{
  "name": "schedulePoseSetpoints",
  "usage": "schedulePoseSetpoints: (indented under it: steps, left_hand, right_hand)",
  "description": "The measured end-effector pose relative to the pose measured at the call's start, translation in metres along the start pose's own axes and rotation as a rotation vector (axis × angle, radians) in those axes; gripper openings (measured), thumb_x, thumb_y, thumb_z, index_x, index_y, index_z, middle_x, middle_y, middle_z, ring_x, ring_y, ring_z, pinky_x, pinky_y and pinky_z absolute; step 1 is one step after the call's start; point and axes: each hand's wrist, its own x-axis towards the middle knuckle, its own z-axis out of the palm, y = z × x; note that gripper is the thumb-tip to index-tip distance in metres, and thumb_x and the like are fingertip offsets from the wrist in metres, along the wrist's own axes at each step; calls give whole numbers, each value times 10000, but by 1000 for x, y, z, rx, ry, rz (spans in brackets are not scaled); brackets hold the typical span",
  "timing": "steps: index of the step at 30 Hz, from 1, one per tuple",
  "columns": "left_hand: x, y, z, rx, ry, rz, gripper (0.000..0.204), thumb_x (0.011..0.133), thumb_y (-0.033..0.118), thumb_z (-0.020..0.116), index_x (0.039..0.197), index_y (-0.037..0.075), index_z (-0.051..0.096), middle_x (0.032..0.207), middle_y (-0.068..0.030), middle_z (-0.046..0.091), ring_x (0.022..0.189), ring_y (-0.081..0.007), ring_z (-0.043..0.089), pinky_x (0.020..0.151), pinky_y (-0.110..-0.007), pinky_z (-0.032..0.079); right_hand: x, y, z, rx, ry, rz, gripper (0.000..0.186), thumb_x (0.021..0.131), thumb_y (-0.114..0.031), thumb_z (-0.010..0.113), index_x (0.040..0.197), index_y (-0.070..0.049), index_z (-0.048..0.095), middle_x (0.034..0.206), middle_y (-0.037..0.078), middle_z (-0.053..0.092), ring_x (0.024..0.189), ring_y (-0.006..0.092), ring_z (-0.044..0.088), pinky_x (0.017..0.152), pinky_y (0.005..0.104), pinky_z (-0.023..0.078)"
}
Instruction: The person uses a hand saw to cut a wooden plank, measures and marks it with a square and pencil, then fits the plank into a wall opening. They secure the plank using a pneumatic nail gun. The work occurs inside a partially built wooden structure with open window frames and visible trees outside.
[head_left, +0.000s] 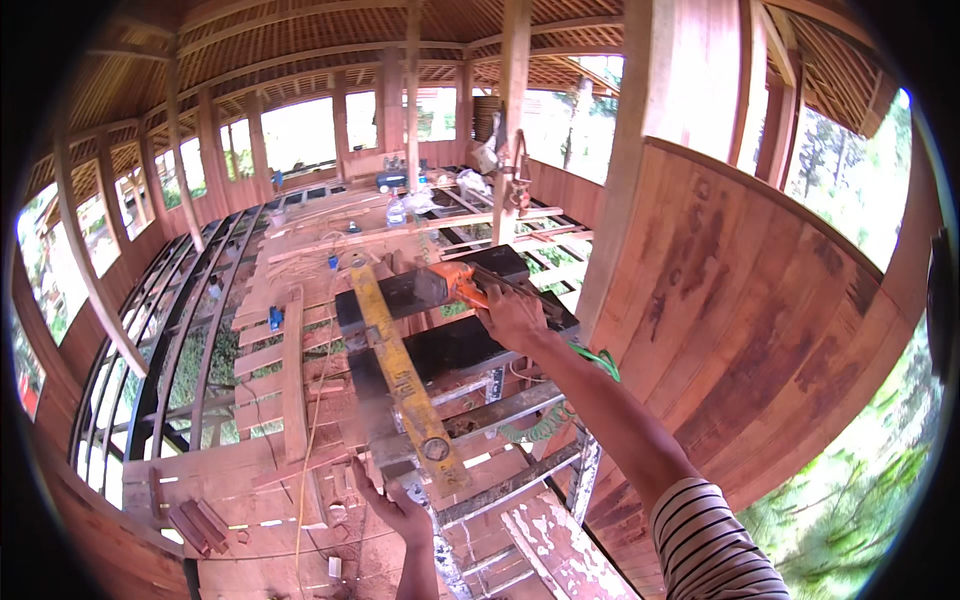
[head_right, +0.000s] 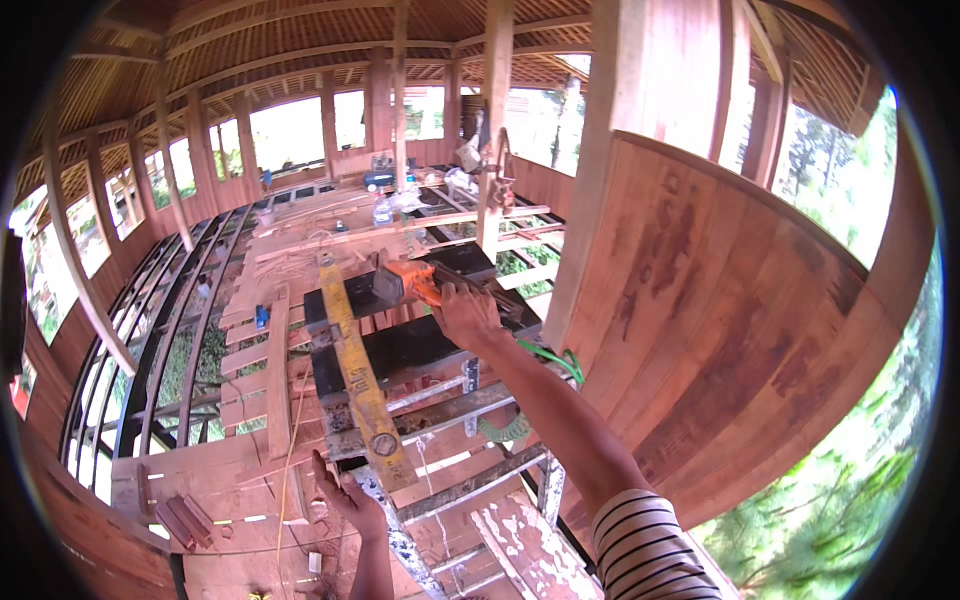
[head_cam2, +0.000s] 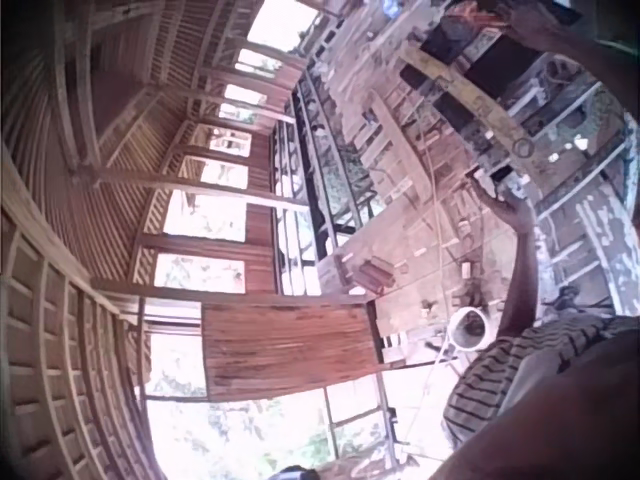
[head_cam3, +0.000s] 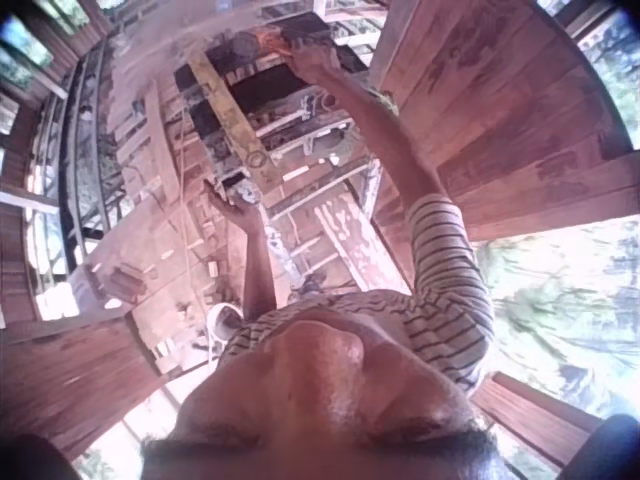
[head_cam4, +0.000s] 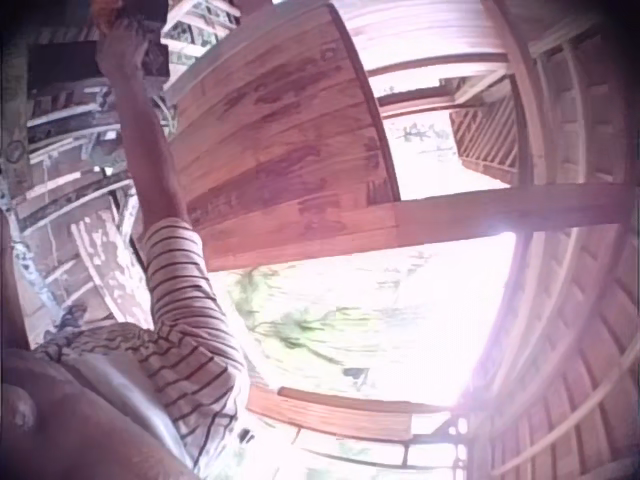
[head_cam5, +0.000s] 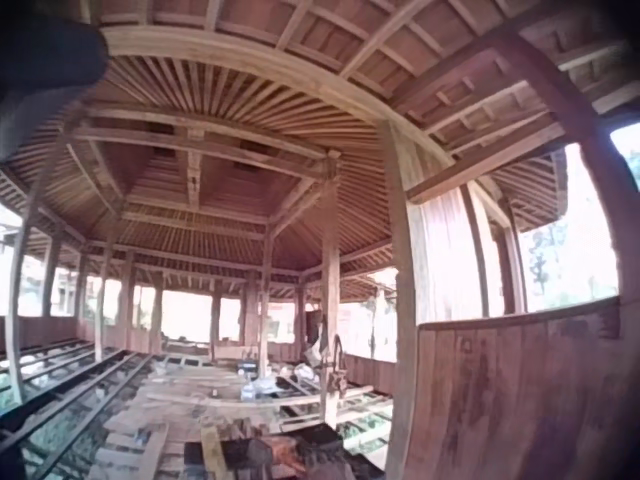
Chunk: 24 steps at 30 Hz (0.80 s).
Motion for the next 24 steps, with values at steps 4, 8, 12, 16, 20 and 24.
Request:
schedulePoseSetpoints:
  steps: [4, 8, 12, 16, 20, 24]
  left_hand:
    - [-8, -18, -3, 89, -100, -96, 654, 1064, 443, 394, 1487, -52, 332, 1535, -229, 383, 1415, -354, 382, 1185, -465, 255]
    - [-12, 16, 27, 81, 52, 152, 720, 1018, 495, 452, 1488, -36, 330, 1526, -236, 384, 1400, -376, 397, 1161, -471, 293]
    - [-37, 85, 50, -80, 97, 278, 789, 973, 548, 510, 1490, -20, 327, 1517, -243, 385, 1385, -398, 412, 1136, -477, 331]
    - [-73, 142, 72, -372, -83, 231, 862, 927, 600, 568, 1491, -4, 324, 1508, -250, 386, 1370, -420, 427, 1112, -483, 369]
    - [-85, 197, 90, -661, -331, 240, 936, 881, 652, 625, 1492, 12, 321, 1500, -258, 388, 1355, -442, 442, 1087, -490, 407]
    - [-75, 294, 156, -812, -542, 489, 613, 1053, 431, 340, 1407, -66, 405, 1469, -258, 428, 1384, -370, 405, 1163, -492, 297]
  right_hand:
    - [-37, 35, -60, 272, 152, 236, 366, 915, -322, 647, 1150, -55, 562, 961, 197, 706, 874, 391, 703, 768, 508, 557]
    - [-112, 49, -140, 293, 376, 298, 499, 875, -441, 724, 1169, -84, 535, 922, 220, 678, 878, 446, 651, 733, 529, 497]
    - [-227, 70, -197, 336, 708, 347, 396, 909, -261, 685, 1172, -64, 465, 870, 219, 673, 824, 445, 669, 723, 508, 512]
    - [-344, 99, -240, 493, 914, 438, 420, 936, -88, 602, 1298, -10, 404, 847, 140, 674, 742, 206, 702, 643, 351, 540]
    - [-420, 108, -267, 504, 1139, 597, 407, 965, -95, 575, 1315, -12, 385, 829, 61, 622, 690, 118, 636, 588, 279, 538]
    - [-469, 102, -305, 432, 1329, 550, 285, 1004, -188, 587, 1181, -44, 416, 800, 21, 542, 661, 84, 554, 598, 251, 521]
